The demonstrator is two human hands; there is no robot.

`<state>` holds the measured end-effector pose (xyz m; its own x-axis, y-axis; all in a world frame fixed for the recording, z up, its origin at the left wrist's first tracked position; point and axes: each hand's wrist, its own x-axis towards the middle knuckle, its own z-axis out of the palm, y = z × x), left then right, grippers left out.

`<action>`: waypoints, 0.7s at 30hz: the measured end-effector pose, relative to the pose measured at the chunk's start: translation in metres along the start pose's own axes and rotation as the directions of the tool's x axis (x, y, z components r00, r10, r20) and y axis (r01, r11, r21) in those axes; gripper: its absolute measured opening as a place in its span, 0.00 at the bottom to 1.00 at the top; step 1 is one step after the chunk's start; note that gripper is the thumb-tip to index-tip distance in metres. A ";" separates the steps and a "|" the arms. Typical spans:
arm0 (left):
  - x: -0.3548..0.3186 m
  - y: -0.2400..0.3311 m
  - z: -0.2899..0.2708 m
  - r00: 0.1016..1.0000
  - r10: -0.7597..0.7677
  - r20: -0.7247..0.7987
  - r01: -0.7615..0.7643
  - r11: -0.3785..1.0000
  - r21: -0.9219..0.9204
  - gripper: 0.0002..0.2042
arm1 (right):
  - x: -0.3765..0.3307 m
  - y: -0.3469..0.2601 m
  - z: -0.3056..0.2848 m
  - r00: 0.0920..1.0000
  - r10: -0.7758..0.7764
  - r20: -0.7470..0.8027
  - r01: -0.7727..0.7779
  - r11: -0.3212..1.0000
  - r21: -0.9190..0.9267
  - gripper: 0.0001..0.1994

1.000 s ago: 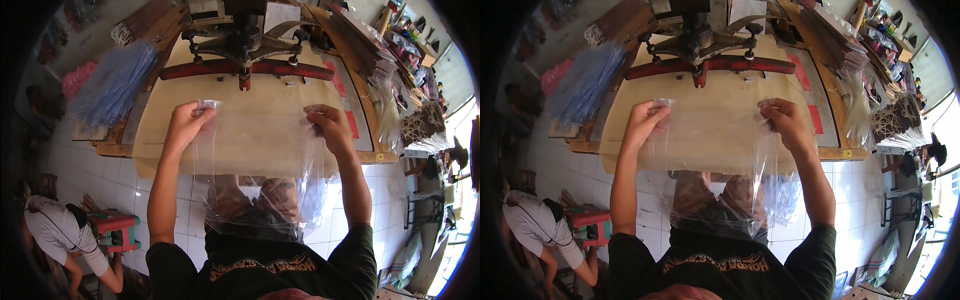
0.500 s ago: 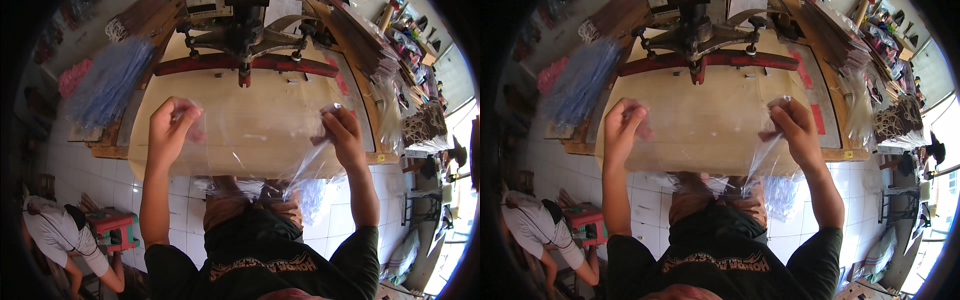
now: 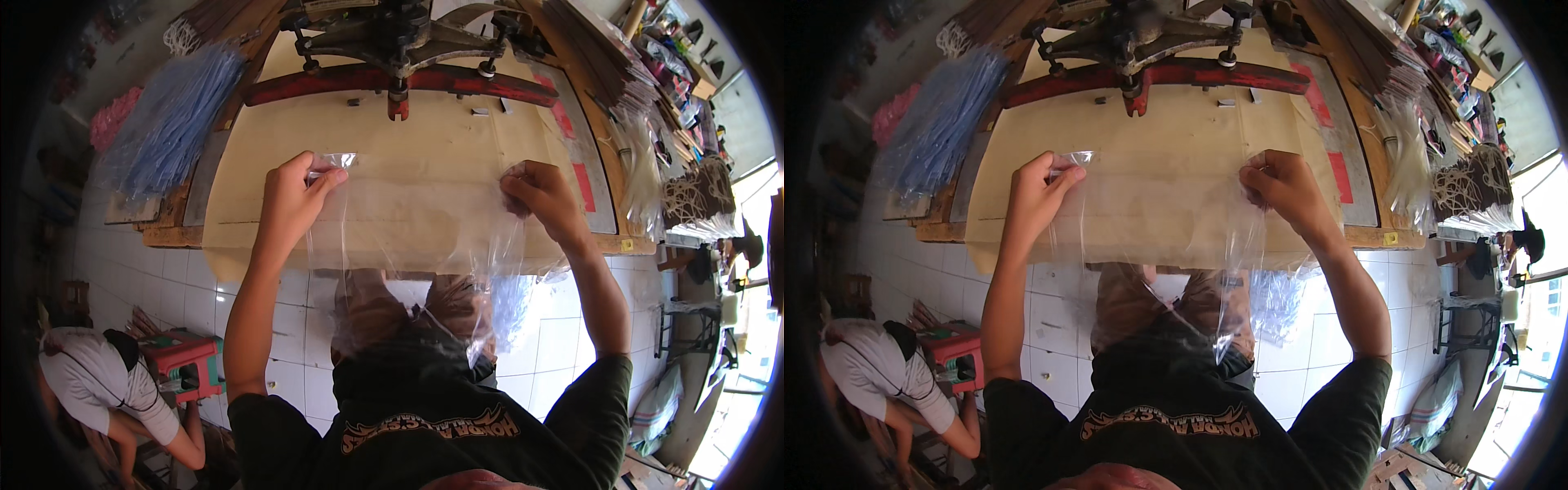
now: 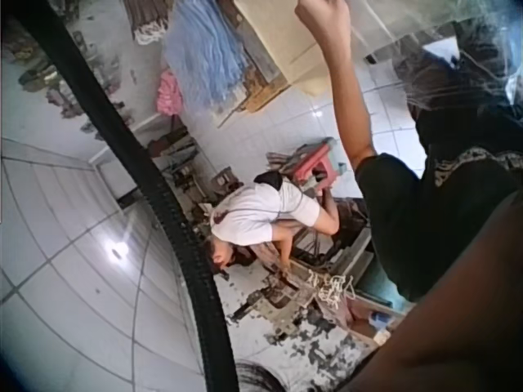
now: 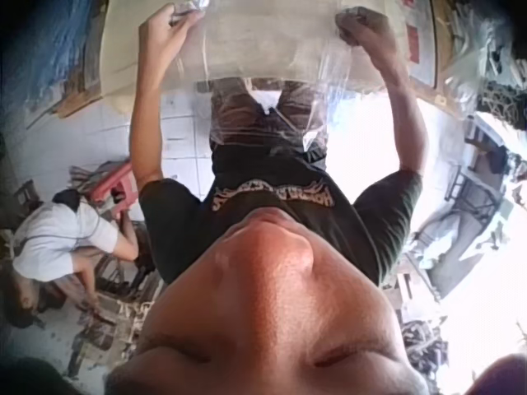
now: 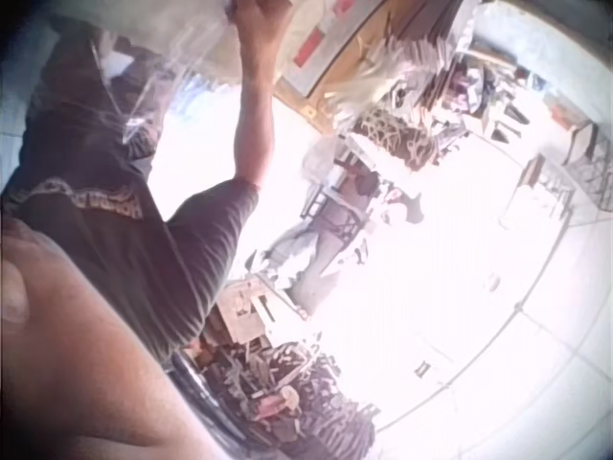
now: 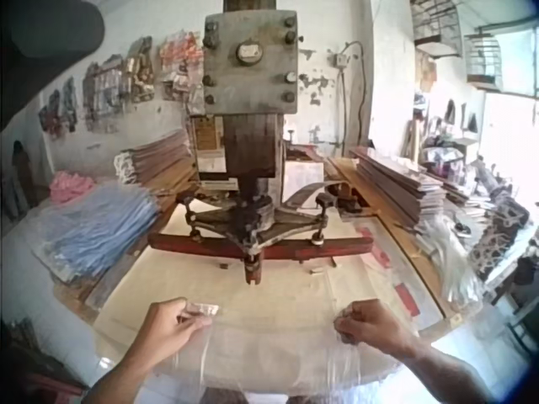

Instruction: The person aligns thin plastic strips on a machine bed, operates a press to seal them, and then positions a large transparent plastic bag under the machine.

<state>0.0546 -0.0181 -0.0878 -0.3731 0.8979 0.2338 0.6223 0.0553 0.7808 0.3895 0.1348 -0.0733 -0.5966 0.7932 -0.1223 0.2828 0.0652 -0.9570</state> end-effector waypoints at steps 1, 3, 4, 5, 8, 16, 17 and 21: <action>0.004 0.003 0.000 1.000 -0.022 0.006 0.021 0.999 0.044 0.11 | 0.003 -0.001 -0.002 1.000 0.008 0.003 -0.008 1.000 -0.010 0.08; 0.010 -0.001 0.004 0.997 0.066 -0.042 -0.063 0.995 0.076 0.13 | 0.009 -0.003 -0.004 1.000 0.024 0.010 -0.024 0.999 -0.028 0.08; 0.013 -0.002 0.005 0.992 0.109 -0.065 -0.103 0.990 0.095 0.15 | 0.013 -0.003 -0.005 1.000 0.003 0.000 -0.003 0.996 -0.088 0.08; 0.014 -0.003 0.004 0.993 0.103 -0.051 -0.095 0.987 0.129 0.15 | 0.017 -0.004 -0.006 1.000 -0.018 -0.009 0.017 0.989 -0.148 0.09; 0.022 -0.003 0.005 0.996 0.085 -0.004 -0.083 0.980 0.180 0.14 | 0.026 -0.005 -0.013 1.000 0.008 -0.010 -0.010 0.980 -0.200 0.10; 0.038 -0.011 -0.002 0.995 0.061 0.078 -0.071 0.989 0.130 0.13 | 0.035 -0.018 -0.010 0.995 0.022 -0.096 -0.054 0.937 -0.346 0.12; 0.039 -0.017 -0.006 0.992 0.037 0.117 -0.050 0.993 0.111 0.13 | 0.036 -0.019 -0.009 0.995 0.023 -0.097 -0.056 0.934 -0.353 0.12; 0.043 -0.020 -0.017 0.972 -0.031 0.233 0.013 0.997 0.078 0.13 | 0.041 -0.018 -0.010 0.997 0.033 -0.076 -0.060 0.920 -0.386 0.12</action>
<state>0.0147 0.0121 -0.0831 -0.2219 0.9727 0.0679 0.6693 0.1013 0.7361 0.3675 0.1725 -0.0583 -0.5284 0.8384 -0.1337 0.5862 0.2463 -0.7718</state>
